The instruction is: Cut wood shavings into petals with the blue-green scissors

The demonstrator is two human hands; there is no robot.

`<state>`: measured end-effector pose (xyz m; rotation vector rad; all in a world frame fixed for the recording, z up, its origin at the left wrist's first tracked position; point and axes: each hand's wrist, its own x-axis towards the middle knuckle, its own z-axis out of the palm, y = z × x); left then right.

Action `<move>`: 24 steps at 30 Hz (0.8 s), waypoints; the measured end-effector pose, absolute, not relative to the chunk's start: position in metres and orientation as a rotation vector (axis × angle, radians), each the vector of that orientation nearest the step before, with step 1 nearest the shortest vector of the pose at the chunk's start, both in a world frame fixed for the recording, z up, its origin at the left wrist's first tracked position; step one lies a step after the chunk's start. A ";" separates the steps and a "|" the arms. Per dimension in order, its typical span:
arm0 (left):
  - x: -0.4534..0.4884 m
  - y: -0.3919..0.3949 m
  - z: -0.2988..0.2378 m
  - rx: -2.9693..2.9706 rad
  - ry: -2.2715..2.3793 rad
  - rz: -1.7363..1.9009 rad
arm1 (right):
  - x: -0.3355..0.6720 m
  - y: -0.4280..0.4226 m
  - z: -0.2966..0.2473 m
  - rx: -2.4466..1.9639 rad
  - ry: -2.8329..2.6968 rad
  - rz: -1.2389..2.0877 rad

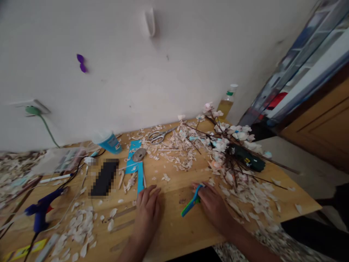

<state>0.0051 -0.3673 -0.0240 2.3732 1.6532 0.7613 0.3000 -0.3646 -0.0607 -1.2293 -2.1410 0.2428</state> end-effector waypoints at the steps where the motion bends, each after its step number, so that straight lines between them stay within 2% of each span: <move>1: 0.019 -0.353 -0.021 2.362 1.629 0.770 | 0.300 -0.365 -0.057 -1.239 -2.099 0.243; 7: 0.103 -0.256 -0.022 2.469 1.503 0.448 | 0.296 -0.360 -0.049 -1.309 -2.035 0.270; 11: 0.122 -0.230 -0.029 2.515 1.482 0.418 | 0.296 -0.361 -0.047 -1.261 -2.026 0.298; 14: 0.110 -0.227 -0.030 2.365 1.417 0.668 | 0.298 -0.361 -0.047 -1.260 -2.023 0.359; 18: 0.079 -0.224 -0.032 1.351 1.253 1.275 | 0.302 -0.361 -0.053 -1.237 -2.026 0.372; 20: 0.066 -0.220 -0.035 1.002 1.198 1.362 | 0.304 -0.362 -0.057 -1.257 -2.015 0.370; 24: 0.052 -0.212 -0.037 0.743 1.081 1.465 | 0.299 -0.366 -0.056 -1.410 -1.884 0.355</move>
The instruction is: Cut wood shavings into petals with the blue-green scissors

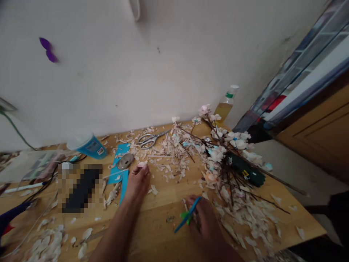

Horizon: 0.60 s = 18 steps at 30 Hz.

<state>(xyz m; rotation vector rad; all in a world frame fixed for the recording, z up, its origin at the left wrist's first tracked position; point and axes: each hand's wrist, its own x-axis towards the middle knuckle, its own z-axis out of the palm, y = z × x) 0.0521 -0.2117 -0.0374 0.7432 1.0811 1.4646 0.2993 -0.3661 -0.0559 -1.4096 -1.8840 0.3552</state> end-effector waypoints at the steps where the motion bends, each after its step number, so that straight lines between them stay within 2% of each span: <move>1: 0.051 -0.211 -0.037 0.674 1.037 1.471 | 0.295 -0.365 -0.053 -1.451 -1.844 0.358; 5: 0.051 -0.211 -0.035 0.450 0.859 1.412 | 0.259 -0.336 -0.040 -1.540 -1.818 0.471; 11: 0.053 -0.211 -0.039 0.415 0.818 1.466 | 0.196 -0.264 -0.035 -1.592 -1.833 0.633; 18: 0.055 -0.211 -0.041 0.394 0.799 1.468 | 0.192 -0.256 -0.035 -1.497 -1.877 0.770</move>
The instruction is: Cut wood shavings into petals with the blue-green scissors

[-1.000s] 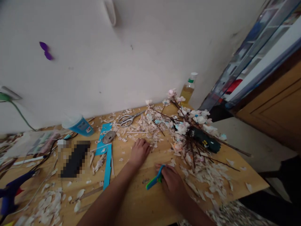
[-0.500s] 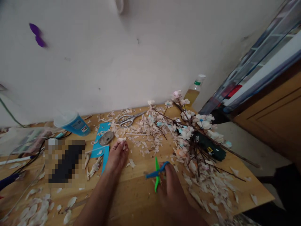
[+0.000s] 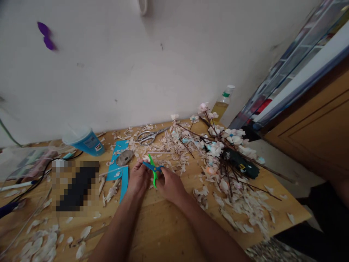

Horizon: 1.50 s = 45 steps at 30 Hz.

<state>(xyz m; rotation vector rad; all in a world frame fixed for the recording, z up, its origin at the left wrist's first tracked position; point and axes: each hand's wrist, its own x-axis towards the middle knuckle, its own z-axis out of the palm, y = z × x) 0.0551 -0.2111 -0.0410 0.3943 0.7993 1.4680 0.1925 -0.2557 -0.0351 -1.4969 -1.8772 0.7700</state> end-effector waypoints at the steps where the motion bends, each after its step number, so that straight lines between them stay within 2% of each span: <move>1: 0.056 -0.211 -0.041 0.423 0.800 1.461 | 0.194 -0.256 -0.035 -1.493 -1.872 0.778; 30: 0.045 -0.208 -0.054 0.835 0.910 1.434 | 0.196 -0.255 -0.049 -1.589 -1.819 0.714; 45: 0.048 -0.208 -0.060 0.733 0.871 1.441 | 0.202 -0.247 -0.057 -1.587 -1.795 0.713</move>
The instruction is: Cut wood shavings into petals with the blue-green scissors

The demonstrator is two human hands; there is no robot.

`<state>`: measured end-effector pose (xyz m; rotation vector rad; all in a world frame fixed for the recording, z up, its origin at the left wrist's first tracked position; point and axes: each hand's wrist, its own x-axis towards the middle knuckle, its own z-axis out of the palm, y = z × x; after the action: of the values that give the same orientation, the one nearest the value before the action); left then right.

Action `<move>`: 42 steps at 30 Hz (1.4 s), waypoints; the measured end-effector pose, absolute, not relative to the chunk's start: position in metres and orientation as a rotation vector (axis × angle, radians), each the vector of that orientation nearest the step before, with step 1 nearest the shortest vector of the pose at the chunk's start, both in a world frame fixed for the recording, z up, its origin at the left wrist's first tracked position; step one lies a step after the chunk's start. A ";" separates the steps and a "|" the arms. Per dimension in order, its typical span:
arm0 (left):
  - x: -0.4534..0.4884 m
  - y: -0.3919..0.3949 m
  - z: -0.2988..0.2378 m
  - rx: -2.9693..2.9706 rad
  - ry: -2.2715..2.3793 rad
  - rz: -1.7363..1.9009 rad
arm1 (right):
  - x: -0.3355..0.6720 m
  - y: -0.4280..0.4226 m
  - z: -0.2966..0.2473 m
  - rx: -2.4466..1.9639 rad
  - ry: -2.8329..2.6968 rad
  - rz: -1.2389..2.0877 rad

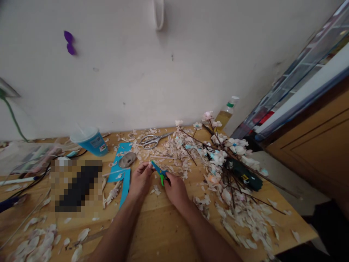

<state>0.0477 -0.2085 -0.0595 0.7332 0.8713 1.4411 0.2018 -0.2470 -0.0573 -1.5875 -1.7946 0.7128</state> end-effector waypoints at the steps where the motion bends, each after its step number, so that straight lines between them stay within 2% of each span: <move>1: 0.048 -0.209 -0.058 0.719 0.854 1.445 | 0.202 -0.247 -0.056 -1.586 -1.791 0.708; 9: 0.054 -0.209 -0.046 0.469 0.768 1.536 | 0.200 -0.248 -0.053 -1.583 -1.789 0.761; 15: 0.048 -0.206 -0.041 0.403 0.794 1.625 | 0.200 -0.247 -0.063 -1.465 -1.592 0.823; 22: 0.049 -0.208 -0.051 0.647 0.927 1.498 | 0.193 -0.254 -0.059 -1.423 -1.783 0.594; 27: 0.047 -0.209 -0.059 0.771 1.000 1.433 | 0.192 -0.255 -0.055 -1.505 -1.794 0.589; 37: 0.045 -0.216 -0.039 0.996 1.021 1.407 | 0.196 -0.253 -0.064 -1.593 -1.698 0.600; 42: 0.043 -0.216 -0.037 0.965 1.036 1.488 | 0.195 -0.252 -0.066 -1.588 -1.724 0.580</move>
<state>0.0432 -0.2162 -0.0374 0.9647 1.0360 1.4884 0.1947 -0.2522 -0.0663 -1.5879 -1.7241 0.5804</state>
